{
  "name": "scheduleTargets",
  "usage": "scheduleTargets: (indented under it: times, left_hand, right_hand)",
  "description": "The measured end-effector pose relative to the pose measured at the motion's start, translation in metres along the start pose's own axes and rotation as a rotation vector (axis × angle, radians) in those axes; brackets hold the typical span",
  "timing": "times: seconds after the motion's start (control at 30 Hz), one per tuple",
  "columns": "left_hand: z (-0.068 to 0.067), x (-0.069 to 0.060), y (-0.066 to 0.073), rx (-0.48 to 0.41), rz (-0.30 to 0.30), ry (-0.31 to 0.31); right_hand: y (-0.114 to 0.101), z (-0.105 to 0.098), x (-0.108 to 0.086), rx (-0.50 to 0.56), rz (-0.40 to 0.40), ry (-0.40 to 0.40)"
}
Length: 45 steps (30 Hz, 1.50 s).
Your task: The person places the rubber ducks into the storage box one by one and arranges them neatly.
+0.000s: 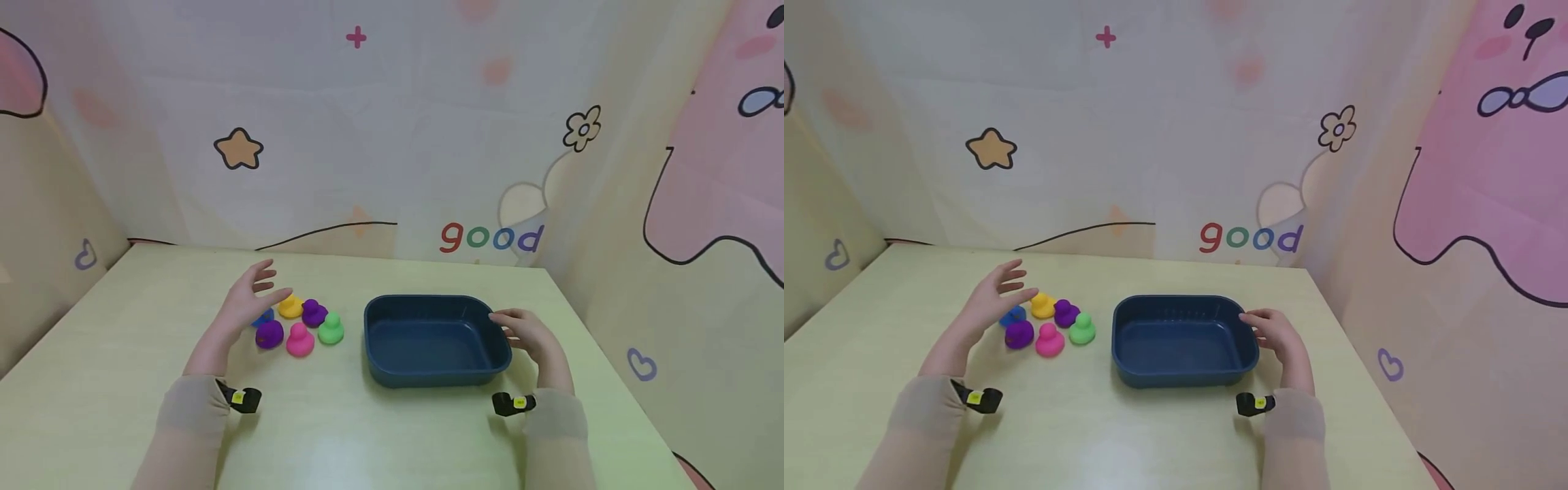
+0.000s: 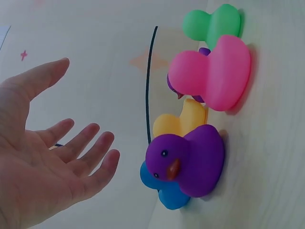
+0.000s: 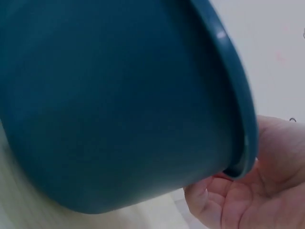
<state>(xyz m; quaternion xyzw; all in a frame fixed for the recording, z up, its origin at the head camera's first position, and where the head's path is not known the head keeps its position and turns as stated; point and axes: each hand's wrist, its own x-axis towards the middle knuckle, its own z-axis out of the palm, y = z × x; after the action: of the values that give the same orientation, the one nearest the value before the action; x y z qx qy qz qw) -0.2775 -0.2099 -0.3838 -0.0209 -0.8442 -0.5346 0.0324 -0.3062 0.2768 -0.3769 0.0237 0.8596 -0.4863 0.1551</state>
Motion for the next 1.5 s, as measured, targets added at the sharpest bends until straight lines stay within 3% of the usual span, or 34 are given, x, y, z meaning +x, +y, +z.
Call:
scheduleTargets:
  times: [0.27,0.77,1.2,1.5]
  left_hand:
    - [-0.009,0.001,-0.014,-0.058,-0.039,-0.014]
    - [-0.028,0.003,-0.042,-0.221,-0.128,-0.025]
    - [-0.024,0.007,-0.055,-0.248,-0.215,-0.031]
    - [-0.023,0.011,-0.067,-0.294,-0.212,-0.061]
  right_hand:
    - [0.016,0.001,0.008,0.061,0.013,0.003]
    - [0.025,0.001,0.018,0.293,-0.001,-0.082]
    - [0.026,0.002,0.014,0.334,-0.007,-0.109]
    - [0.027,0.005,0.018,0.344,-0.004,-0.125]
